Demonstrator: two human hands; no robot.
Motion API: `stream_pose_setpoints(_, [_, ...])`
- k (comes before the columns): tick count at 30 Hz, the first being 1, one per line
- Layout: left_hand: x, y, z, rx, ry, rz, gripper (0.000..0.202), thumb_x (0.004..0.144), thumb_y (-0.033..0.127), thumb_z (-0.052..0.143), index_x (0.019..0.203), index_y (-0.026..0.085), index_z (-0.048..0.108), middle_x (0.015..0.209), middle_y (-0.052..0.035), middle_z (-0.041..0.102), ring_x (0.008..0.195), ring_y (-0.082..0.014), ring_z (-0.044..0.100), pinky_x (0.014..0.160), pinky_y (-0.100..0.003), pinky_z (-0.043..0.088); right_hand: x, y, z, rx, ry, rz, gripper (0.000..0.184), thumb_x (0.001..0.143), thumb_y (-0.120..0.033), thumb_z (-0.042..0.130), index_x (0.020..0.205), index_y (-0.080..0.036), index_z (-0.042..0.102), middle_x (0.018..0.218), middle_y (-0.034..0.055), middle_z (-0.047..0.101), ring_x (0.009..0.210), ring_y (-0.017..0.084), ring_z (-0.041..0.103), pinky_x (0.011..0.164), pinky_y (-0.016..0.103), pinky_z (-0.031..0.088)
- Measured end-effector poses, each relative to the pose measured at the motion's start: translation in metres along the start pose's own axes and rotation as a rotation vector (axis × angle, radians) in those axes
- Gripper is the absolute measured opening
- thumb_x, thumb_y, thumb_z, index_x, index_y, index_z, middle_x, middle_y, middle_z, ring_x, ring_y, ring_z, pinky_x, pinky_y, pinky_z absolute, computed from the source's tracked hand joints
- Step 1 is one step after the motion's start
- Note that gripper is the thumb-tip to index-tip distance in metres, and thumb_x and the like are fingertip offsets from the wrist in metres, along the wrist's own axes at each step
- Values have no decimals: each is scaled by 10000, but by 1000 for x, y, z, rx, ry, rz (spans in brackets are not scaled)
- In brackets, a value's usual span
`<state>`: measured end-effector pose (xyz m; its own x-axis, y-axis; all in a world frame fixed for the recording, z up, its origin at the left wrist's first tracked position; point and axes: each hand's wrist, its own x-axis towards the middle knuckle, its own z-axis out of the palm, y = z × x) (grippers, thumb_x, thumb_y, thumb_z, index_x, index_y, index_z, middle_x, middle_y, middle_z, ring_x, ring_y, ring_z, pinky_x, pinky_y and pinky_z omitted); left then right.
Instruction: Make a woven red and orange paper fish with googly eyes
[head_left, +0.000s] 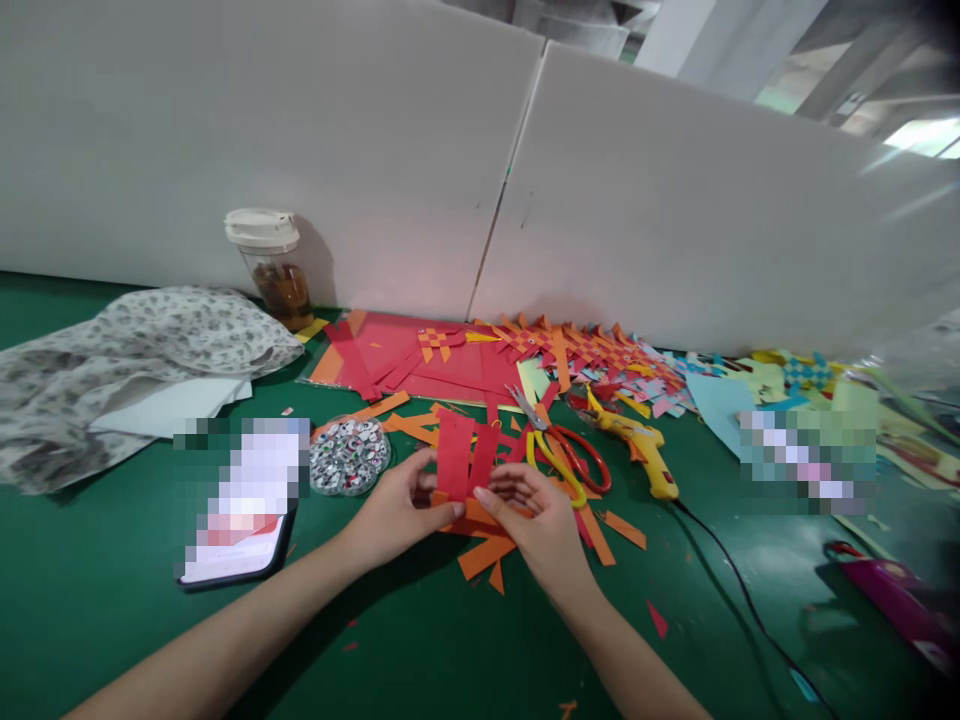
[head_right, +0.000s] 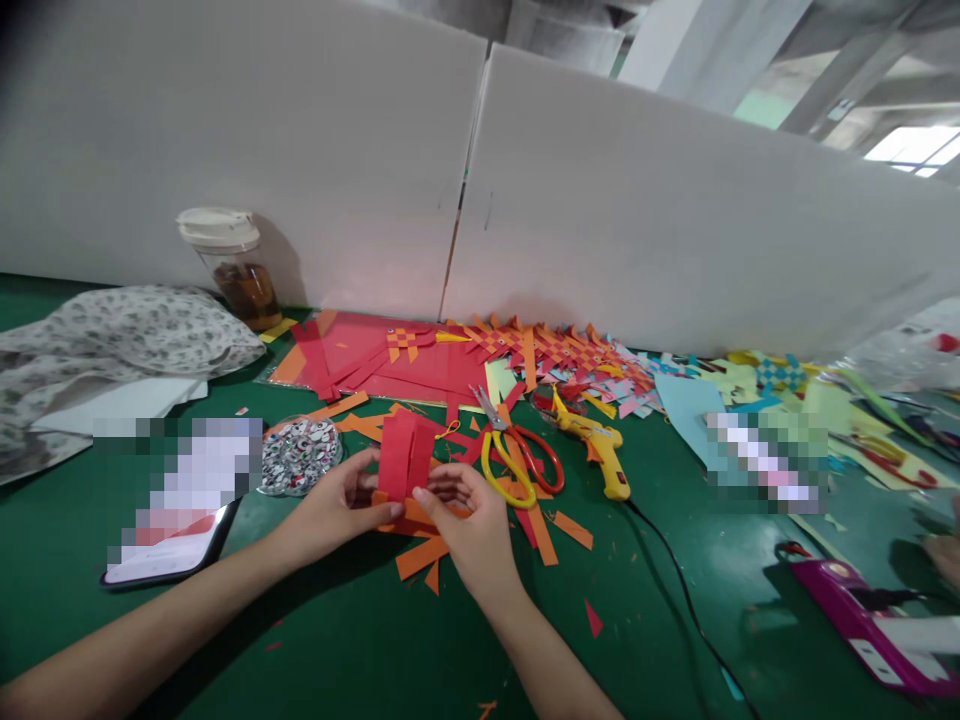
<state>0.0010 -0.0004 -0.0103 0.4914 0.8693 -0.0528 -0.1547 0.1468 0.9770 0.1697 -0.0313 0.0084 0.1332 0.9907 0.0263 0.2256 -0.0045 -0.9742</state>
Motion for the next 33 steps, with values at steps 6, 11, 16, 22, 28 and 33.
stream_pose_setpoints(6, [2,1,-1,-129,22,-3,393,687,201,716,1021,168,511,940,-79,695,851,-214,665,746,-327,501,0,-2,-2,-4,-37,14,433,633,-356,739,995,-198,562,791,30,668,781,185,648,737,314,518])
stream_pose_setpoints(11, [2,2,0,-148,34,2,388,682,211,724,1023,172,544,939,-74,697,851,-221,665,764,-352,503,0,-3,-4,-53,-94,35,445,671,-363,713,1043,-202,528,759,17,668,765,188,655,743,323,506])
stream_pose_setpoints(16, [2,7,-1,-174,70,-19,406,684,225,720,1056,170,567,960,-82,703,840,-228,667,758,-360,507,-2,-4,-3,-73,-173,35,447,679,-324,710,1067,-206,524,754,14,669,763,189,656,743,325,503])
stream_pose_setpoints(22, [1,11,-1,-186,103,-60,418,659,217,737,1035,152,567,896,-74,711,802,-228,671,768,-379,505,0,-2,-8,-117,-206,28,454,671,-334,721,1070,-211,543,788,19,679,797,187,653,759,321,489])
stream_pose_setpoints(28, [2,9,-1,-183,117,-48,418,661,220,734,1037,155,564,916,-77,707,828,-226,667,777,-375,509,1,-3,-7,-72,-211,41,439,668,-327,720,1052,-201,550,766,13,678,769,183,656,736,317,499])
stream_pose_setpoints(33, [2,10,-1,-182,111,-55,437,657,239,740,1046,162,556,937,-82,704,851,-242,665,775,-379,508,-1,-3,-3,-72,-203,46,410,659,-339,723,1009,-208,556,746,1,681,757,191,661,740,333,509])
